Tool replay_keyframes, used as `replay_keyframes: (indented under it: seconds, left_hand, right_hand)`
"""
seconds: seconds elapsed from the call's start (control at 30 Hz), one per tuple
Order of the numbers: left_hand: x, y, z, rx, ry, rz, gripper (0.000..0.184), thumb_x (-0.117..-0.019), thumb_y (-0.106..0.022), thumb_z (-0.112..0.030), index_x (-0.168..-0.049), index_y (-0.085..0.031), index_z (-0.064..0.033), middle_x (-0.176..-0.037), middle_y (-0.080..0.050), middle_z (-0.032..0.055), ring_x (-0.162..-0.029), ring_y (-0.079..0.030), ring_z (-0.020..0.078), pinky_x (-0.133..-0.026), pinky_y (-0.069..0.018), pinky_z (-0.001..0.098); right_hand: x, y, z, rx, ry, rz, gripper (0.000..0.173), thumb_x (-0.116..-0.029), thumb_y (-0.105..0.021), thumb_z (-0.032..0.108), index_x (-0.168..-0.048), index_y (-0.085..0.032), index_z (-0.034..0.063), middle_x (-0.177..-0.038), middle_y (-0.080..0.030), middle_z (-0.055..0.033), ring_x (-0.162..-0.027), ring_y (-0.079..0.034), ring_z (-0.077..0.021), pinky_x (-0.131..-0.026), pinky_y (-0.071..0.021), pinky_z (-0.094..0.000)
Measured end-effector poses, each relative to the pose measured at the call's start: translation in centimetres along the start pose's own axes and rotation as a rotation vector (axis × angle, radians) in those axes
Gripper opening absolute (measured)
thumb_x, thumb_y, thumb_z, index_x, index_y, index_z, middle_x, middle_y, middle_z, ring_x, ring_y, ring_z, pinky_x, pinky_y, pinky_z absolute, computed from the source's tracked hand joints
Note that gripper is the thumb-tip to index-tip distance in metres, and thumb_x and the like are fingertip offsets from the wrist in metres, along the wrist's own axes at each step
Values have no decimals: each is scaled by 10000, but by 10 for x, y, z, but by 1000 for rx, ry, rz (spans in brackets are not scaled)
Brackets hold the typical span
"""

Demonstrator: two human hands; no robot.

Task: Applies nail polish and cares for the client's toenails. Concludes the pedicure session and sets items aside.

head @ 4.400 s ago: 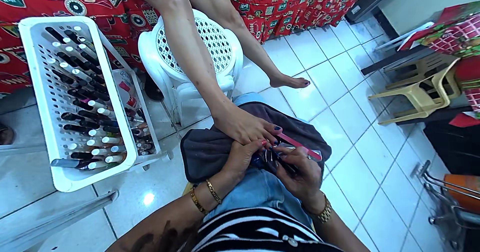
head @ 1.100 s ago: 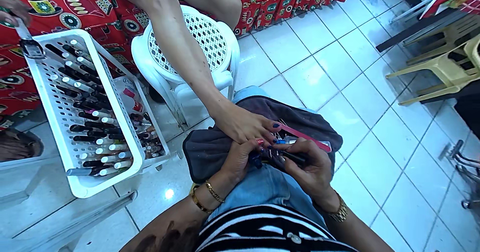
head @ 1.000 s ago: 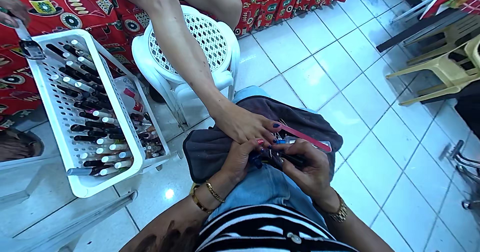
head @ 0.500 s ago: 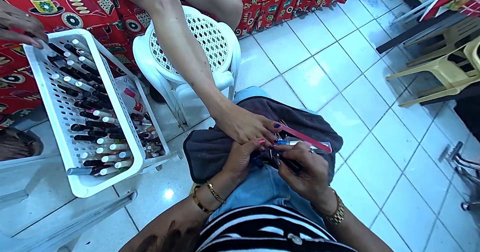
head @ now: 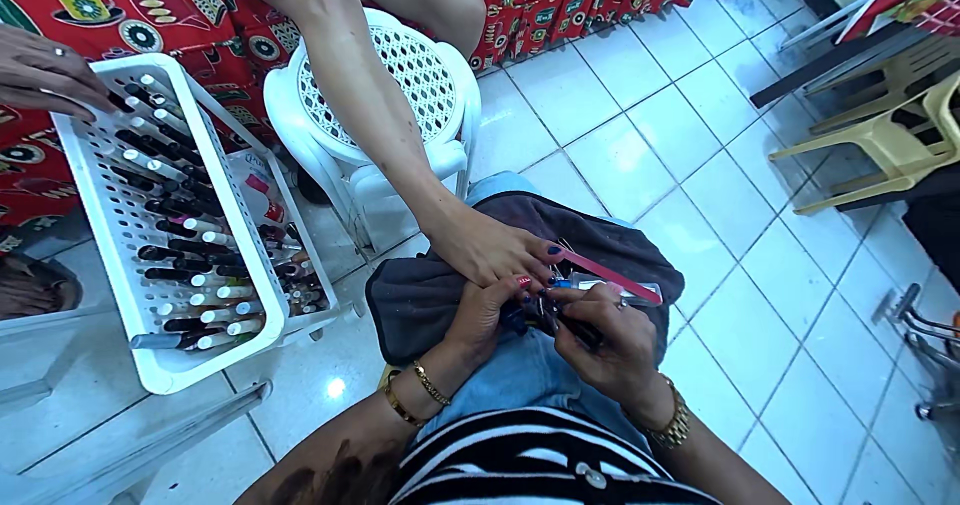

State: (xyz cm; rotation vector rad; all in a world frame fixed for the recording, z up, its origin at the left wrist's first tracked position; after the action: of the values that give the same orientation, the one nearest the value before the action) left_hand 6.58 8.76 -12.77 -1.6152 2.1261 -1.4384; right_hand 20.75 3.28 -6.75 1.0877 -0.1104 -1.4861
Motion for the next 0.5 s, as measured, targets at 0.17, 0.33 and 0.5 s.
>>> replay_keyframes:
  seconds: [0.17, 0.33, 0.5]
  left_hand:
    - [0, 0, 0, -6, -4, 1, 206, -943, -539, 39, -800, -652, -57, -712, -679, 33, -655, -645, 76, -668, -556, 222]
    - [0, 0, 0, -5, -10, 16, 208, -944, -535, 34, -800, -653, -59, -716, -683, 32, -652, -643, 72, -660, -552, 215]
    - [0, 0, 0, -2, -6, 5, 209, -942, -536, 34, -794, -650, -61, -709, -677, 31, -648, -643, 77, -662, -557, 221]
  right_hand:
    - [0, -1, 1, 44, 19, 2, 59, -897, -627, 83, -938, -601, 49, -893, -692, -124, -848, -683, -113, -736, -535, -163]
    - [1, 0, 0, -12, -8, -10, 95, -890, -636, 87, -969, -596, 53, -882, -676, -110, -864, -684, -112, -759, -551, -177]
    - [1, -2, 0, 40, 24, -12, 59, -899, -623, 85, -940, -598, 50, -891, -691, -122, -855, -686, -118, -739, -540, -170]
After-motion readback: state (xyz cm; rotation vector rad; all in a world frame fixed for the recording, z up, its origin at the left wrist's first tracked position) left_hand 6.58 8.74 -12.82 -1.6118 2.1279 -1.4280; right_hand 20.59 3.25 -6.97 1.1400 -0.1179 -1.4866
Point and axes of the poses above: each hand's wrist, its own x-axis away from the middle knuckle, its own y-axis out of the back of the hand, z = x × y, the point moved 2 cm from there along -x, towards the middle knuckle
